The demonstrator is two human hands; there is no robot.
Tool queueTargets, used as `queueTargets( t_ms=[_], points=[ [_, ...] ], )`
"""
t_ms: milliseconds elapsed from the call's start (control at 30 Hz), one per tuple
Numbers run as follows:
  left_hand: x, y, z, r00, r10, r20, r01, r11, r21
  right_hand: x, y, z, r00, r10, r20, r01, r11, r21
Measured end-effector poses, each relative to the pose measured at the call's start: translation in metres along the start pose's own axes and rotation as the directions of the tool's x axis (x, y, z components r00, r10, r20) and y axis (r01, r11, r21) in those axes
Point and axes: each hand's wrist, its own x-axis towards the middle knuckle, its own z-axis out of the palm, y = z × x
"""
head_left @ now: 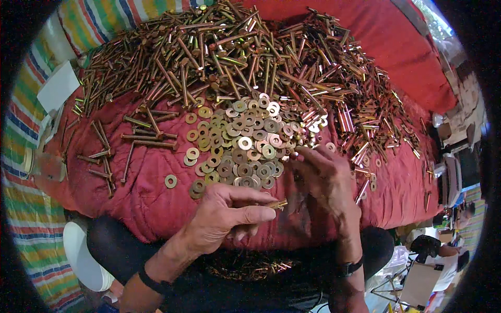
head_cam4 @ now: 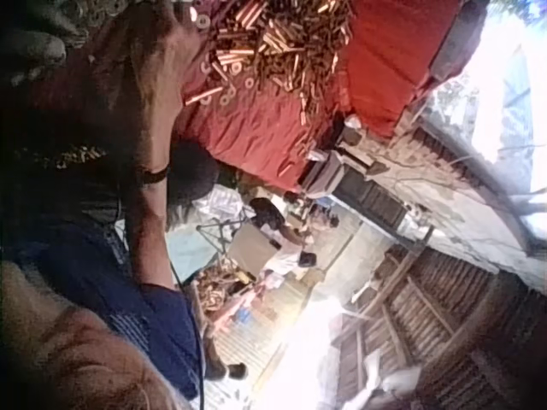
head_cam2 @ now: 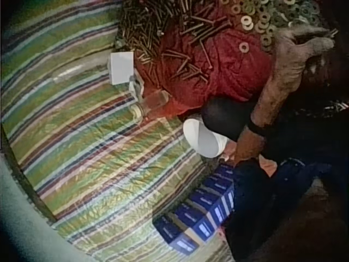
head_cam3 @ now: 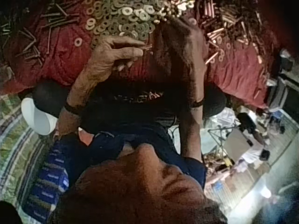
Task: The person repeatedly picks up a brass nail and a flat washer, then slides the washer onto the nail shaft. The assembled units are placed back onto the red cloth among many other nails and washers.
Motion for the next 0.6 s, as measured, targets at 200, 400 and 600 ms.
queueTargets(
  t_ms=[200, 400, 600],
  points=[
    [-0.001, 0.001, -0.004, 0.985, 0.163, -0.059, -0.155, 0.982, 0.109, 0.012, 0.009, 0.014, 0.996, -0.032, 0.08, 0.038, 0.997, -0.073],
    [-0.004, 0.005, -0.005, 0.972, 0.188, -0.141, -0.175, 0.979, 0.103, 0.007, 0.009, 0.017, 0.999, -0.023, 0.029, 0.024, 1.0, -0.007],
    [-0.001, 0.006, -0.01, 0.972, 0.161, -0.169, -0.159, 0.987, 0.029, 0.003, 0.005, 0.003, 0.996, -0.089, 0.014, 0.089, 0.995, 0.045]
  ],
)
